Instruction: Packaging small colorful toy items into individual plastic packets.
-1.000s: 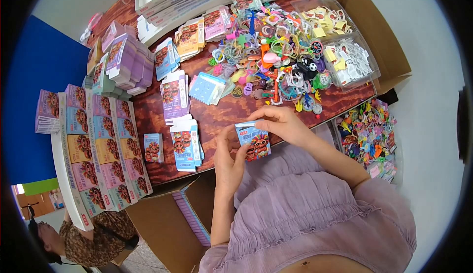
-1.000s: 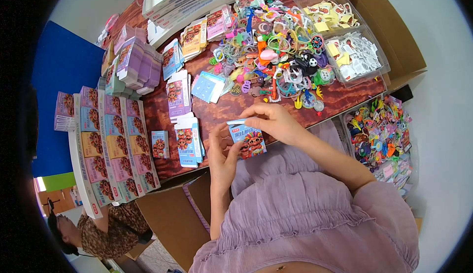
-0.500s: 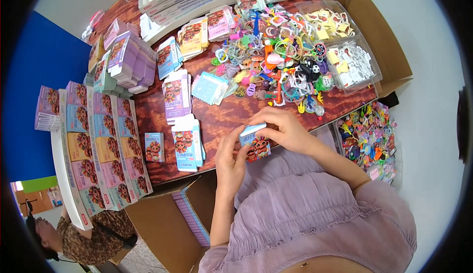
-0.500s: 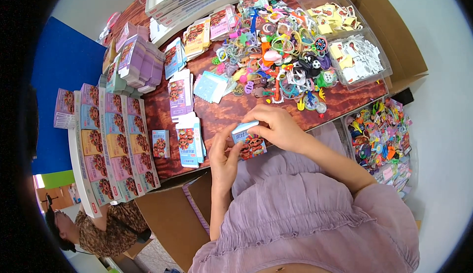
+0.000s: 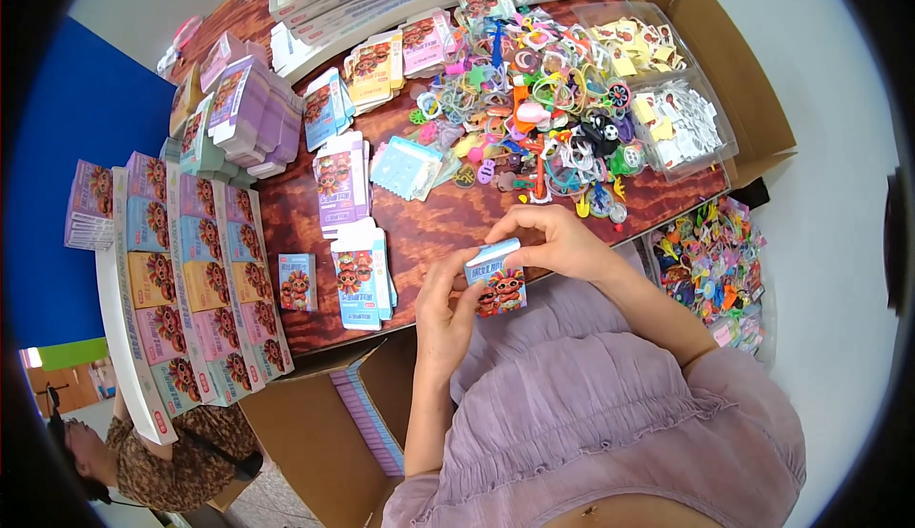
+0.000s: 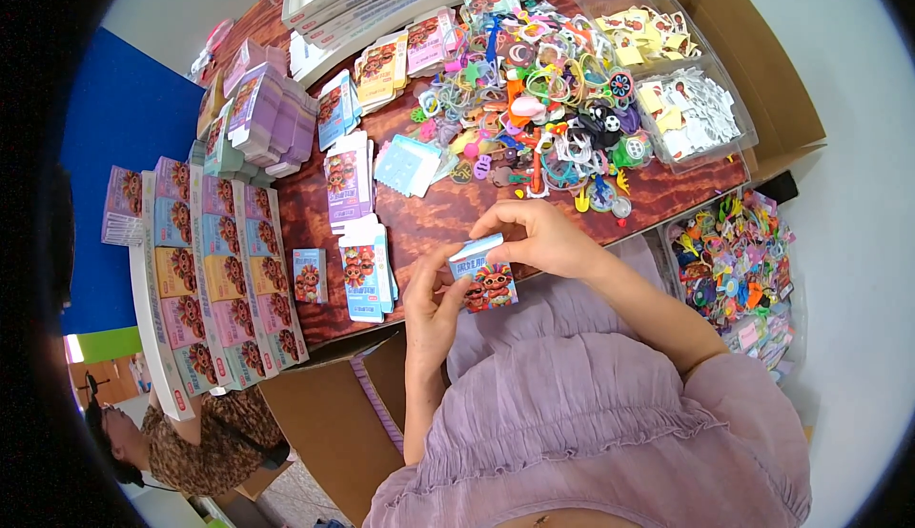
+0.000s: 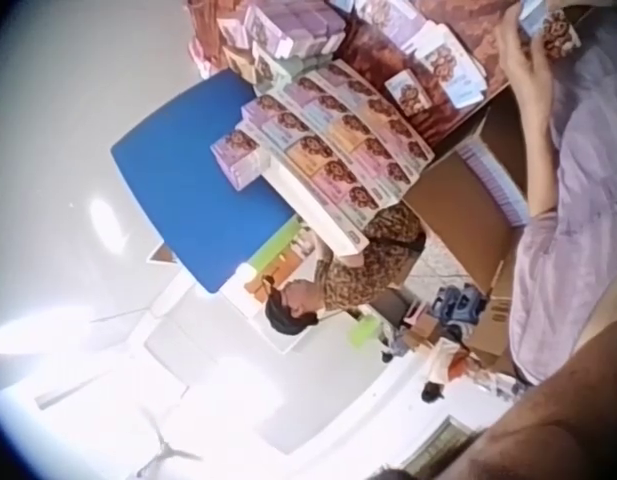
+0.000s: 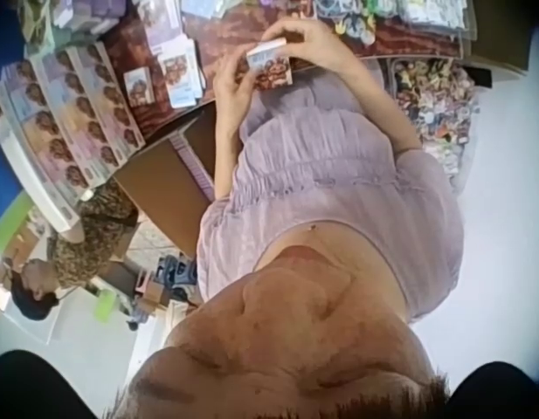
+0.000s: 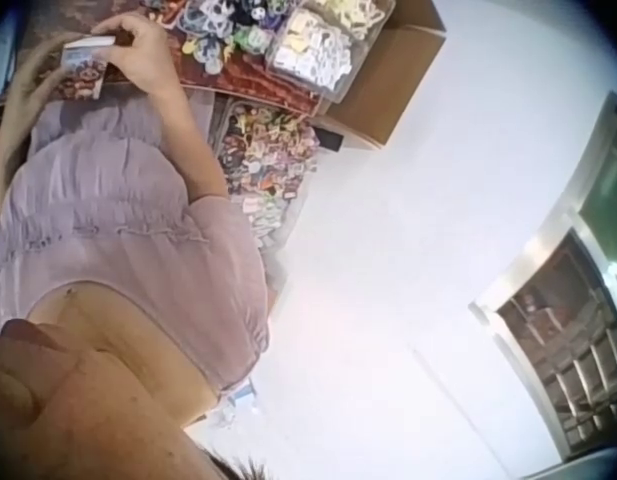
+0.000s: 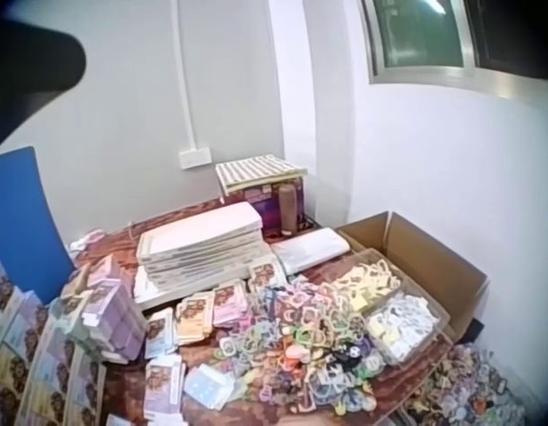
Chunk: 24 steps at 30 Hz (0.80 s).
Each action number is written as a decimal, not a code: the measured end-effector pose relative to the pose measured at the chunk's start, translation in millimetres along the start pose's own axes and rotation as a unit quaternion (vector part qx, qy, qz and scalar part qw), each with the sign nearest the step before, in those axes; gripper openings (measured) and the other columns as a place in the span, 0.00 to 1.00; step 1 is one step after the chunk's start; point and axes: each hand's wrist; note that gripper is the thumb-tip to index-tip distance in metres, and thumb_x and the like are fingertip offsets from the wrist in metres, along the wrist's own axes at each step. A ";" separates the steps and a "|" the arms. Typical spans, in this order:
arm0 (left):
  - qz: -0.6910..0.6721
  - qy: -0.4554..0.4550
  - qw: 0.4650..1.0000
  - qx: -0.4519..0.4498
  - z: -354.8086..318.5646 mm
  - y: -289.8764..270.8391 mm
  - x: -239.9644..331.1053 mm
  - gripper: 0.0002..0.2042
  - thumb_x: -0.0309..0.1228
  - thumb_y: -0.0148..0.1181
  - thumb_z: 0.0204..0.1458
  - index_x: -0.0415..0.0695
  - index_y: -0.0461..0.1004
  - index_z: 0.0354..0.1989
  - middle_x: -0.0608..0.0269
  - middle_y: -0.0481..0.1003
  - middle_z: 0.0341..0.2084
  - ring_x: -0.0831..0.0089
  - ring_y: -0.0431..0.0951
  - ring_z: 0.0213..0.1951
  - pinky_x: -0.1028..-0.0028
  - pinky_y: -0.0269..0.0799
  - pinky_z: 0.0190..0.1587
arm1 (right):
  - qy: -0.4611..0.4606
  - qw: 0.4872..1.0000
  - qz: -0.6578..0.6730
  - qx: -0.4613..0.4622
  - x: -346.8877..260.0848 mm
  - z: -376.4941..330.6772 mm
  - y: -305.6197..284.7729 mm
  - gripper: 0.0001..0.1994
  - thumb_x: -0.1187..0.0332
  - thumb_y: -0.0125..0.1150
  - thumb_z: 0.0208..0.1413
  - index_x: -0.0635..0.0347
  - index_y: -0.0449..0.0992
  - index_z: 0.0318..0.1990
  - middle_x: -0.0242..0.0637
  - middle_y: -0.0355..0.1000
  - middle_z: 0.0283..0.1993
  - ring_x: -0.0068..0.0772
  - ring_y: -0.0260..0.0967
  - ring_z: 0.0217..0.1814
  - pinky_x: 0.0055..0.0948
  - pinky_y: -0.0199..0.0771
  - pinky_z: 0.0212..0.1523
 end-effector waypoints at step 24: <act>0.042 0.021 0.999 -0.004 -3.4 3.7 -5.9 0.24 0.15 0.60 0.52 0.43 0.70 0.59 0.60 0.72 0.38 0.76 0.77 0.34 0.76 0.76 0.36 | -0.070 0.985 -0.072 0.142 11.4 -4.5 16.8 0.04 0.74 0.66 0.54 0.66 0.80 0.33 0.32 0.76 0.31 0.16 0.72 0.32 0.21 0.71 0.31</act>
Point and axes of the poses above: each hand's wrist, its own z-axis towards the middle knuckle, its own y-axis out of the palm, x = y × z
